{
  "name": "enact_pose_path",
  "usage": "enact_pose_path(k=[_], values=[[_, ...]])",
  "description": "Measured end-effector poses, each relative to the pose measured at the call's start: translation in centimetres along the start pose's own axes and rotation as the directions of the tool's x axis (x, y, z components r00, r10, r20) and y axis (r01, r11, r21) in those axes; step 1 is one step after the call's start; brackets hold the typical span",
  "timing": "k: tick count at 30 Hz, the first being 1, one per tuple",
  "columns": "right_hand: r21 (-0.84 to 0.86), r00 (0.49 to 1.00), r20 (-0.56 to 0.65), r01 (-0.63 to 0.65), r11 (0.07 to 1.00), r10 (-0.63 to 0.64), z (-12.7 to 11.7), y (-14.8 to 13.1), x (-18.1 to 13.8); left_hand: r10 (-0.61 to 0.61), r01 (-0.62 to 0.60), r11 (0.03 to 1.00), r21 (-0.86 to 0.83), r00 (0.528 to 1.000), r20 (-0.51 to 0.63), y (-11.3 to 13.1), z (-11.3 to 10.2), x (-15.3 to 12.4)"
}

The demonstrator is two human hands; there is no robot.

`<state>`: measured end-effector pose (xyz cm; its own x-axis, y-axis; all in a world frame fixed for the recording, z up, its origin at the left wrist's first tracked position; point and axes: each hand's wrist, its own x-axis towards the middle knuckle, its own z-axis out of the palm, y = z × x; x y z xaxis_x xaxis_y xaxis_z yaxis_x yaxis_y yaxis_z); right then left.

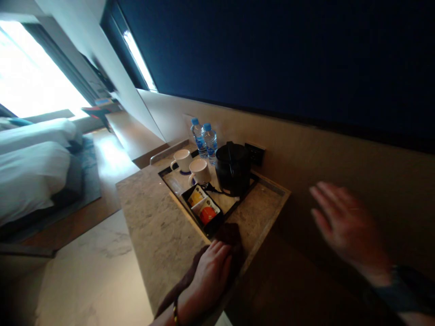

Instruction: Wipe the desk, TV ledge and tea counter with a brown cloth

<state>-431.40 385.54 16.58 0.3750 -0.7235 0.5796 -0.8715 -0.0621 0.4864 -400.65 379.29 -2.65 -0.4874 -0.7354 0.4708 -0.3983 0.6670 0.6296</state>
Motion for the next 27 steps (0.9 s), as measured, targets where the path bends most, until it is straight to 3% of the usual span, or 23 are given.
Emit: enact_pose_path(k=[2,3,5,8,11,14,20,27], values=[[0.064,0.979,0.121,0.155,0.986,-0.162,4.0,-4.7,-0.9,0.024,-0.030,0.999,-0.033,0.988,-0.154,2.1,-0.8,3.3],[0.078,0.974,0.158,0.149,0.986,-0.160,5.8,-6.7,-1.4,0.075,-0.076,0.997,0.001,0.977,-0.202,3.2,-0.9,5.7],[0.110,0.969,0.217,0.092,0.990,-0.114,8.5,-9.4,-2.2,0.180,-0.151,0.976,0.157,0.965,-0.188,5.2,0.0,11.4],[0.118,0.964,0.263,0.013,0.993,-0.044,9.9,-10.4,-2.8,0.180,-0.142,0.900,0.413,0.982,-0.055,6.5,3.0,19.4],[0.138,0.953,0.301,-0.004,0.990,-0.038,9.8,-9.7,-2.9,0.128,-0.102,0.857,0.504,0.992,-0.018,5.7,6.0,23.4],[0.169,0.949,0.314,-0.021,0.985,-0.034,9.9,-9.2,-2.9,0.139,-0.114,0.844,0.524,0.990,-0.008,4.5,7.2,22.8],[0.154,0.961,0.277,-0.017,0.988,-0.026,10.6,-9.3,-3.3,0.182,-0.155,0.835,0.528,0.983,0.001,3.1,6.2,16.8],[0.133,0.957,0.291,-0.021,0.991,-0.019,10.5,-9.4,-3.4,0.052,-0.053,0.908,0.416,0.999,0.014,2.0,5.2,9.6]])
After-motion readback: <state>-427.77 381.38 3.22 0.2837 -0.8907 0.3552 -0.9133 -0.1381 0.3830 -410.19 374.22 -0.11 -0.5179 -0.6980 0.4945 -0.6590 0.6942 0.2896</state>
